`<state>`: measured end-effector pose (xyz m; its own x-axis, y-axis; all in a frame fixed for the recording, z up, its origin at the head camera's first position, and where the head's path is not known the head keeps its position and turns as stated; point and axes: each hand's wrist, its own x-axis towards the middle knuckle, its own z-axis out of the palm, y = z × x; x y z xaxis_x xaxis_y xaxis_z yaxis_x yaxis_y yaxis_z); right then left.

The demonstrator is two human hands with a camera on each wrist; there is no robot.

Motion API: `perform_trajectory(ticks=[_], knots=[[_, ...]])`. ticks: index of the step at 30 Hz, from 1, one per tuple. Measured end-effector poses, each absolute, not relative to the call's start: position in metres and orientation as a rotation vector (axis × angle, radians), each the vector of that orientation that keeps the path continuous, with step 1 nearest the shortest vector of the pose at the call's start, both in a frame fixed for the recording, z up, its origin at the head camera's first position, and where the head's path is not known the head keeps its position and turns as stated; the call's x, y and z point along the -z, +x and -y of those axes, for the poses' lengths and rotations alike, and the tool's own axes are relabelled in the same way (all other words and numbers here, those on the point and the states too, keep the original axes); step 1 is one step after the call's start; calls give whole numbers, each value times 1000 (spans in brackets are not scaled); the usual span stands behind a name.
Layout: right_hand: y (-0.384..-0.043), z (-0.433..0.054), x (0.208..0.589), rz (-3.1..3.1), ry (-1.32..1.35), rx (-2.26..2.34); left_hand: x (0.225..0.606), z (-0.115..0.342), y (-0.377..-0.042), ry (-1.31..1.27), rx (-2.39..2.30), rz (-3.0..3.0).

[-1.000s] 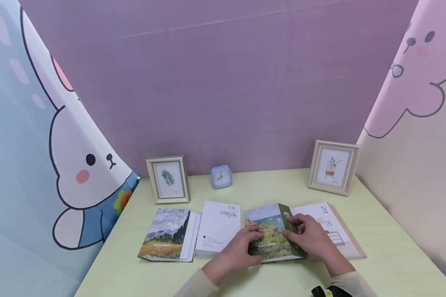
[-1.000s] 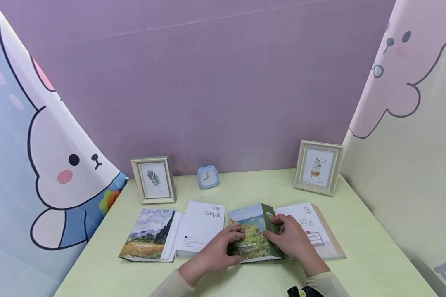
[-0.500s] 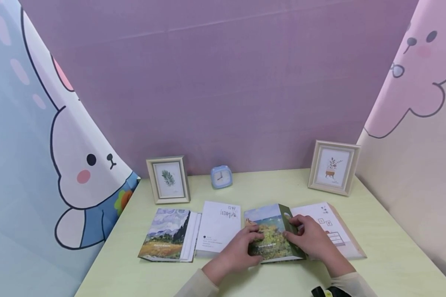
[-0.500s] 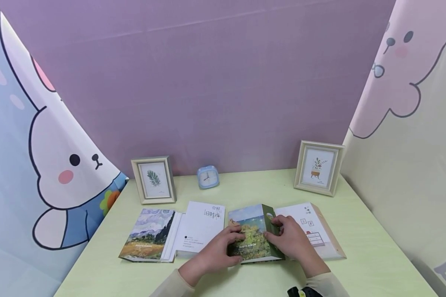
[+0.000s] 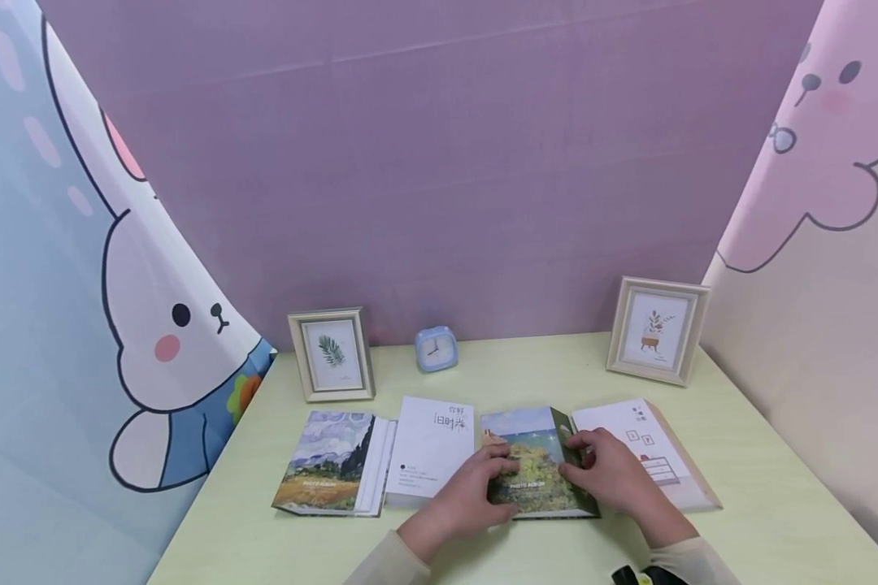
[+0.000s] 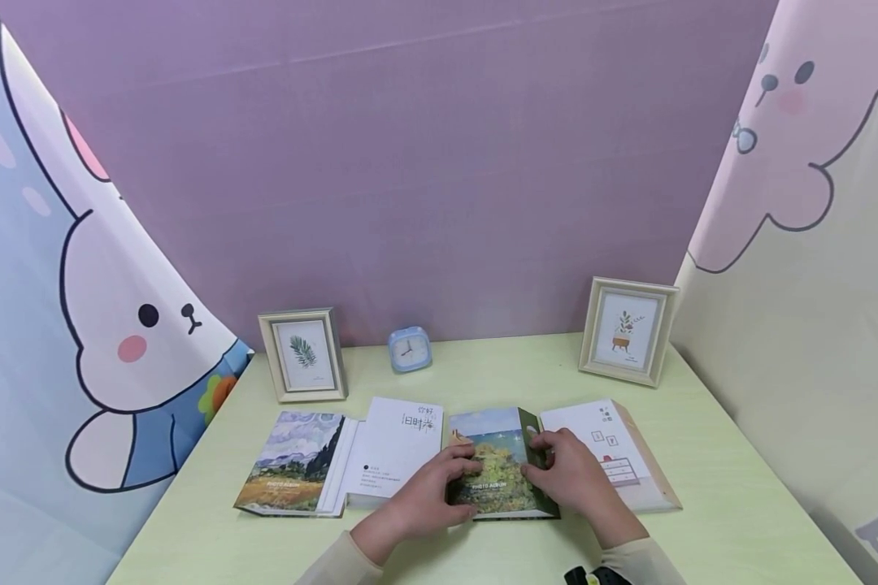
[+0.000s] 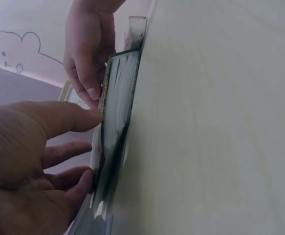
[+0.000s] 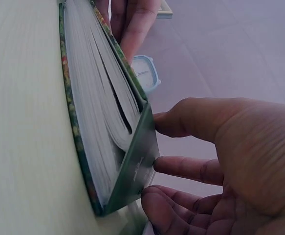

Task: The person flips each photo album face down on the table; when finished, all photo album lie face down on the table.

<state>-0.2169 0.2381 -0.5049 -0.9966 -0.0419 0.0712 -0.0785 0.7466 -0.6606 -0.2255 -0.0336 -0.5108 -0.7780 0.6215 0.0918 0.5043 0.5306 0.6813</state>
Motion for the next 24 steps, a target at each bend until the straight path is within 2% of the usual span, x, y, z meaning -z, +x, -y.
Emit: perform_trajectory(ticks=[24], knots=[[-220, -238, 506, 2847, 97, -1222, 512, 35, -224, 973, -1145, -2589]])
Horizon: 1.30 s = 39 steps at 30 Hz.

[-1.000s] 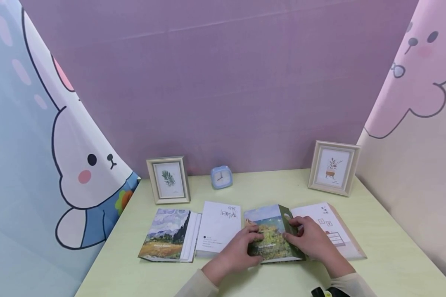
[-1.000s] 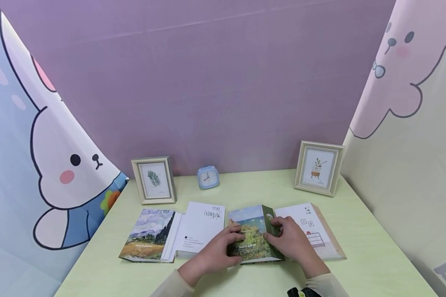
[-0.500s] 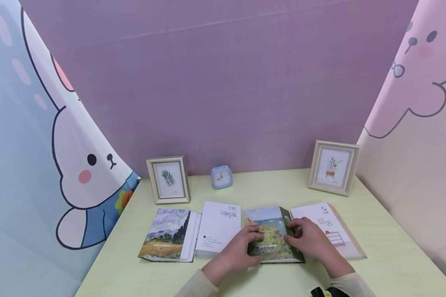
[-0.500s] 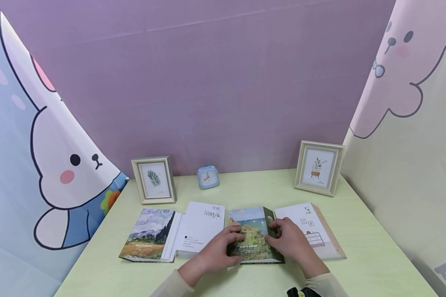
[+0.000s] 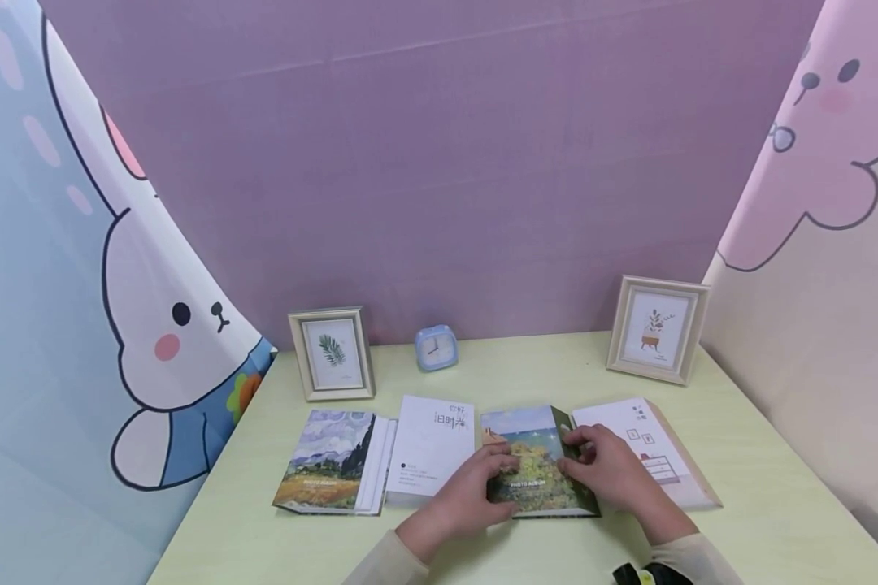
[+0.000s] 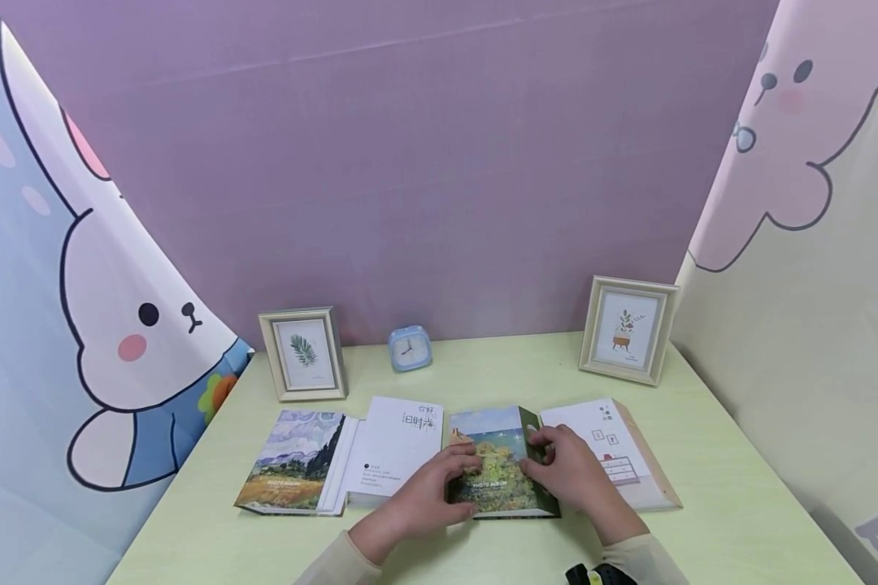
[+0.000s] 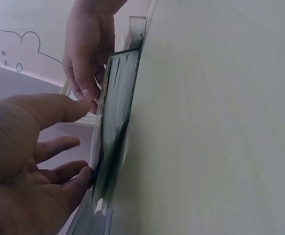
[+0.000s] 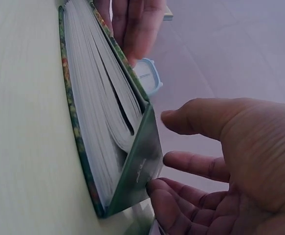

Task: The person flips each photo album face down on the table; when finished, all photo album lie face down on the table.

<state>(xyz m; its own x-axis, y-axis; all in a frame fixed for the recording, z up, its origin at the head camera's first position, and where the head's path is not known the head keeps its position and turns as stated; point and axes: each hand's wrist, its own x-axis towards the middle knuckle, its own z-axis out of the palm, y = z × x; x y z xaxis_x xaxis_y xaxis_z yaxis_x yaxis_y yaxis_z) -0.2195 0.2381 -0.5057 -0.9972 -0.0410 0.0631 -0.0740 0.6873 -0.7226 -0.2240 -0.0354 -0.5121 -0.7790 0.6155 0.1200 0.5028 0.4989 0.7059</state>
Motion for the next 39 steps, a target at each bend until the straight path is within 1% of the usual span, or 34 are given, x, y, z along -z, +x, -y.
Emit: perform_trajectory(ticks=[6, 12, 16, 22, 28, 39], knots=[[-221, -235, 502, 2802, 120, -1271, 510, 41, -222, 929, -1363, -2457], [-221, -228, 497, 2738, 218, -1293, 508, 54, -221, 966, -1446, -2487], [-222, -221, 496, 2725, 279, -1327, 508, 64, -221, 938, -1456, -2538], [-224, -210, 493, 2725, 342, -1239, 501, 78, -224, 890, -1425, -2648], [-231, -198, 491, 2747, 386, -1175, 500, 96, -230, 897, -1466, -2726], [-245, -180, 490, 2770, 447, -1256, 499, 123, -243, 770, -1840, -2648]])
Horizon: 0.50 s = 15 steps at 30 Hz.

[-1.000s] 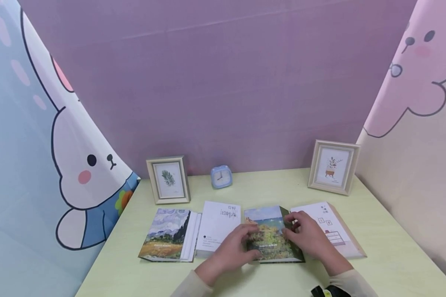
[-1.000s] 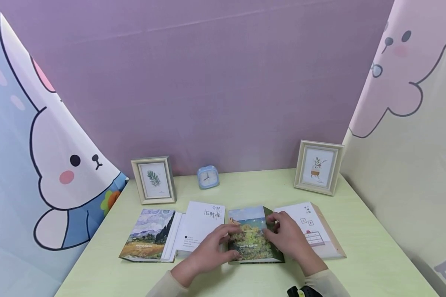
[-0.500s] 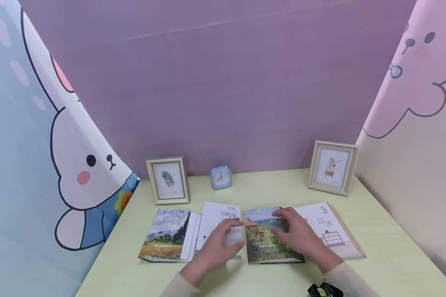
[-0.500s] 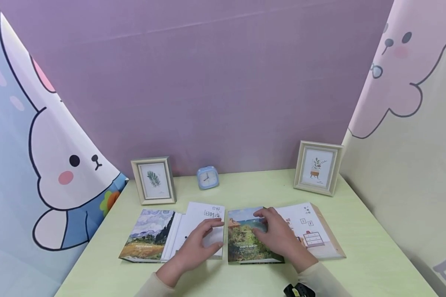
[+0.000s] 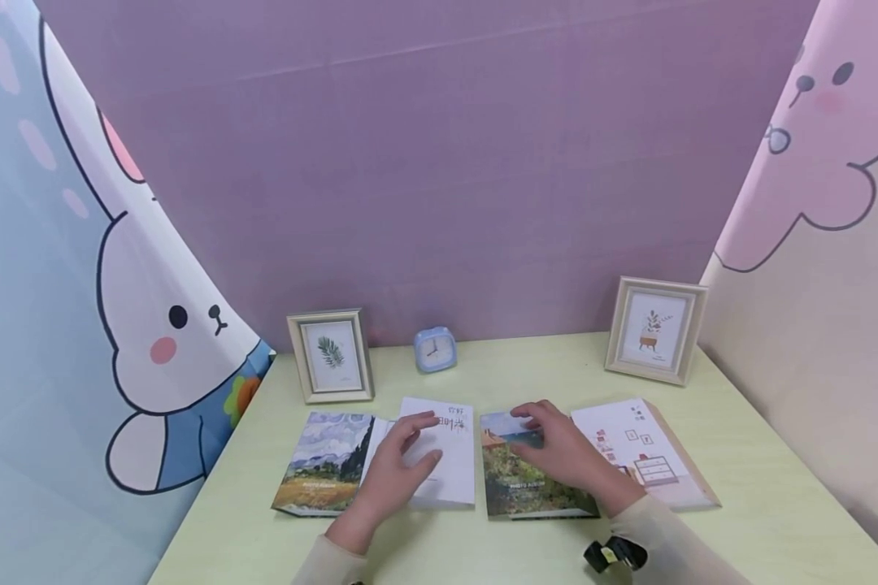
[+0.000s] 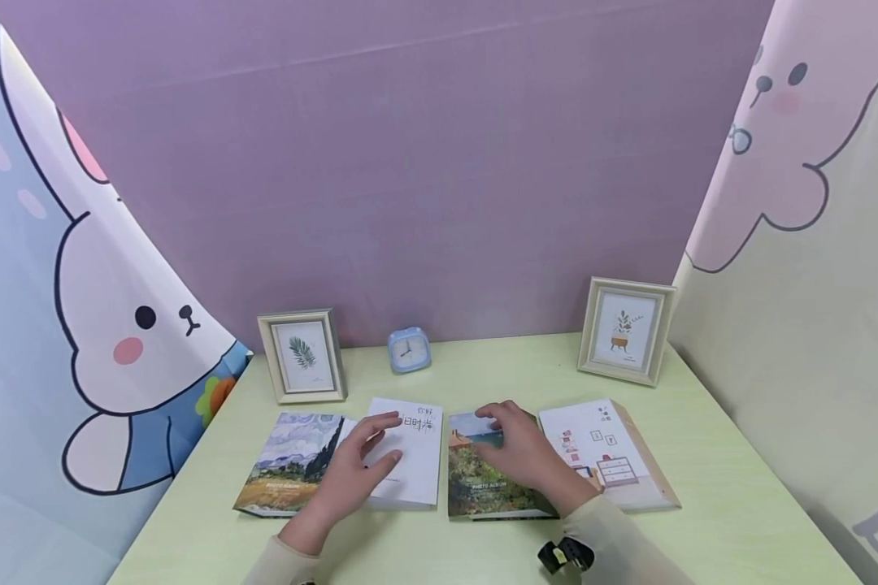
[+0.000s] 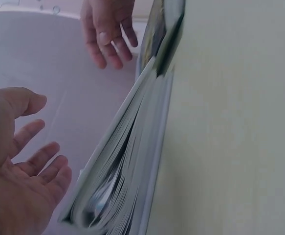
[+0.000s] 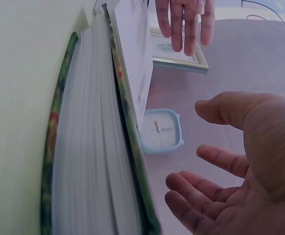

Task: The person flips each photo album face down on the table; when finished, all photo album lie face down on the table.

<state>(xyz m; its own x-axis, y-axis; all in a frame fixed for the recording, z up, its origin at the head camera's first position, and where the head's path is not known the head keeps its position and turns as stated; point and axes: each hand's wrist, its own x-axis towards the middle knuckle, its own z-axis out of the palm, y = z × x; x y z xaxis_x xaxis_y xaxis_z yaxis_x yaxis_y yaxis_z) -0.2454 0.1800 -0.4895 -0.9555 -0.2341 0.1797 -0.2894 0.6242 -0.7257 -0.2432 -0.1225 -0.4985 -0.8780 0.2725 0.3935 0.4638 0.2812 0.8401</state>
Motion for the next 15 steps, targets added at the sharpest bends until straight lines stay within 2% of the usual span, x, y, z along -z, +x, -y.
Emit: perform_trajectory(ticks=[15], knots=[[-245, -141, 493, 2802, 591, -1254, 511, 161, -260, -499, 1677, 2285]])
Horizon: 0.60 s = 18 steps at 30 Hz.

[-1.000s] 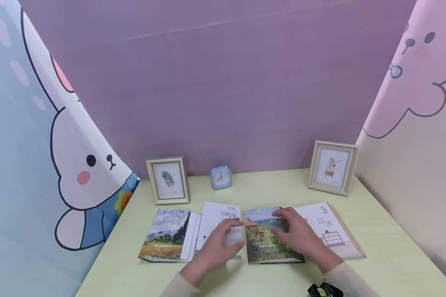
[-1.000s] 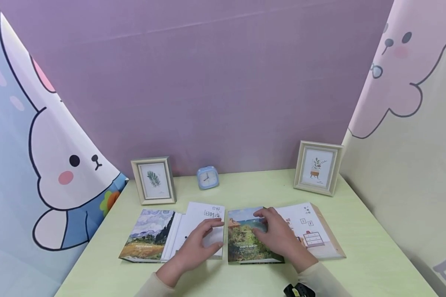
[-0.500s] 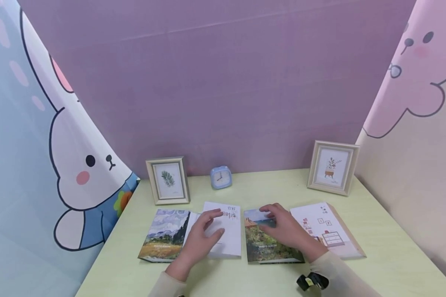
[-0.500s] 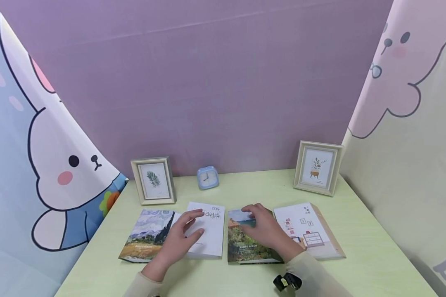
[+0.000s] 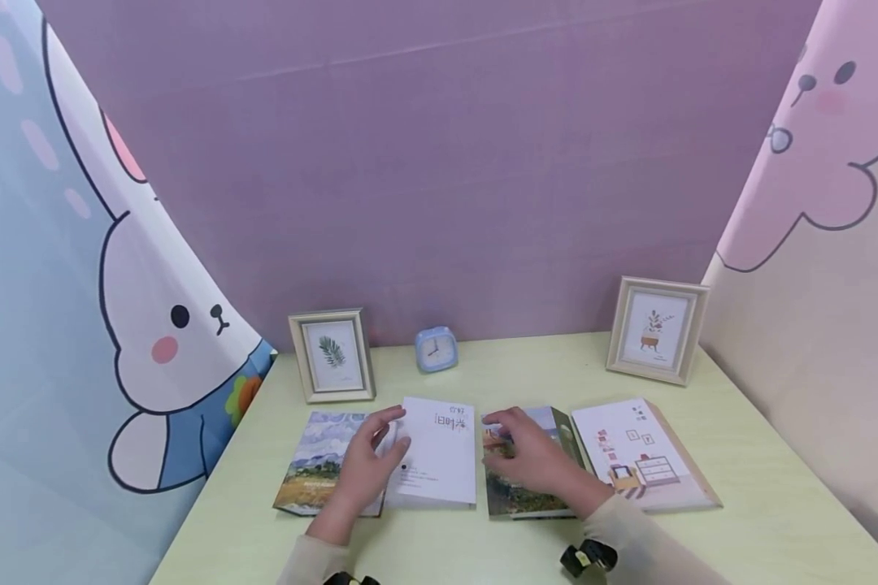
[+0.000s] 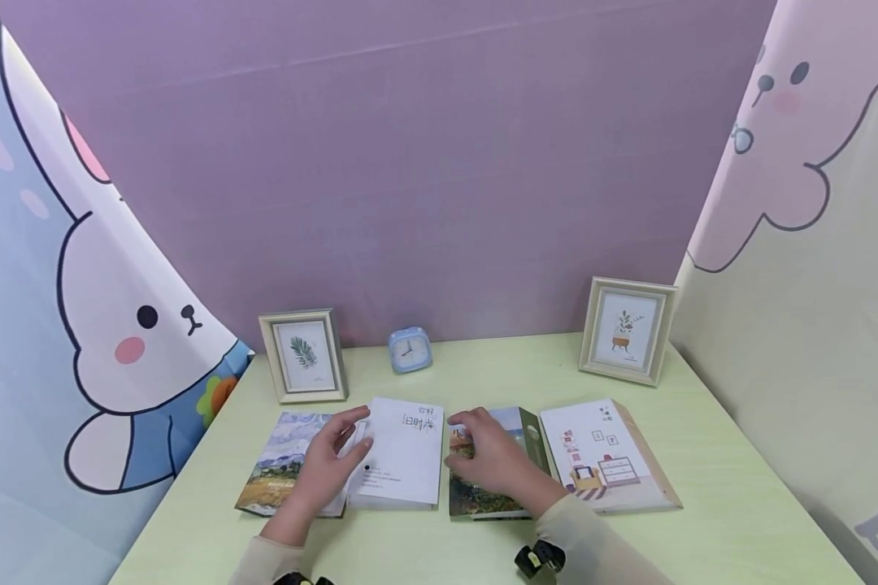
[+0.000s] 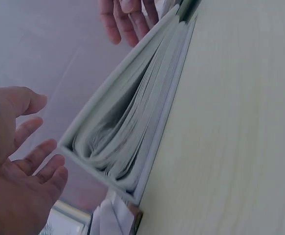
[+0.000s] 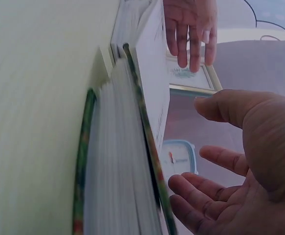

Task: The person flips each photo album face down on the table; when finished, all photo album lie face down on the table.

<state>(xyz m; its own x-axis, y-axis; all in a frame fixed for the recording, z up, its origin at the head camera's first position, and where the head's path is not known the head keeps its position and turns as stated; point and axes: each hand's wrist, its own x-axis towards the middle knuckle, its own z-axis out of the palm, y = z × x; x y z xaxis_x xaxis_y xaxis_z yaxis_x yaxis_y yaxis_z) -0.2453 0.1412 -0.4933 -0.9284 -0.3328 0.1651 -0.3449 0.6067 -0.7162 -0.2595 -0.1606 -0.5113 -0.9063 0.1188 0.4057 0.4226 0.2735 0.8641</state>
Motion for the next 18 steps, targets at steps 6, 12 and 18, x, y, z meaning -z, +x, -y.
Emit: perform_trajectory(ticks=[6, 12, 18], knots=[[-247, -129, 495, 2833, 623, -1205, 515, 171, -262, -428, 1691, 2335], [-247, -118, 497, 2879, 644, -1079, 517, 176, -264, -382, 1724, 2397], [-245, -107, 498, 2904, 642, -1033, 520, 178, -265, -341, 1723, 2433]])
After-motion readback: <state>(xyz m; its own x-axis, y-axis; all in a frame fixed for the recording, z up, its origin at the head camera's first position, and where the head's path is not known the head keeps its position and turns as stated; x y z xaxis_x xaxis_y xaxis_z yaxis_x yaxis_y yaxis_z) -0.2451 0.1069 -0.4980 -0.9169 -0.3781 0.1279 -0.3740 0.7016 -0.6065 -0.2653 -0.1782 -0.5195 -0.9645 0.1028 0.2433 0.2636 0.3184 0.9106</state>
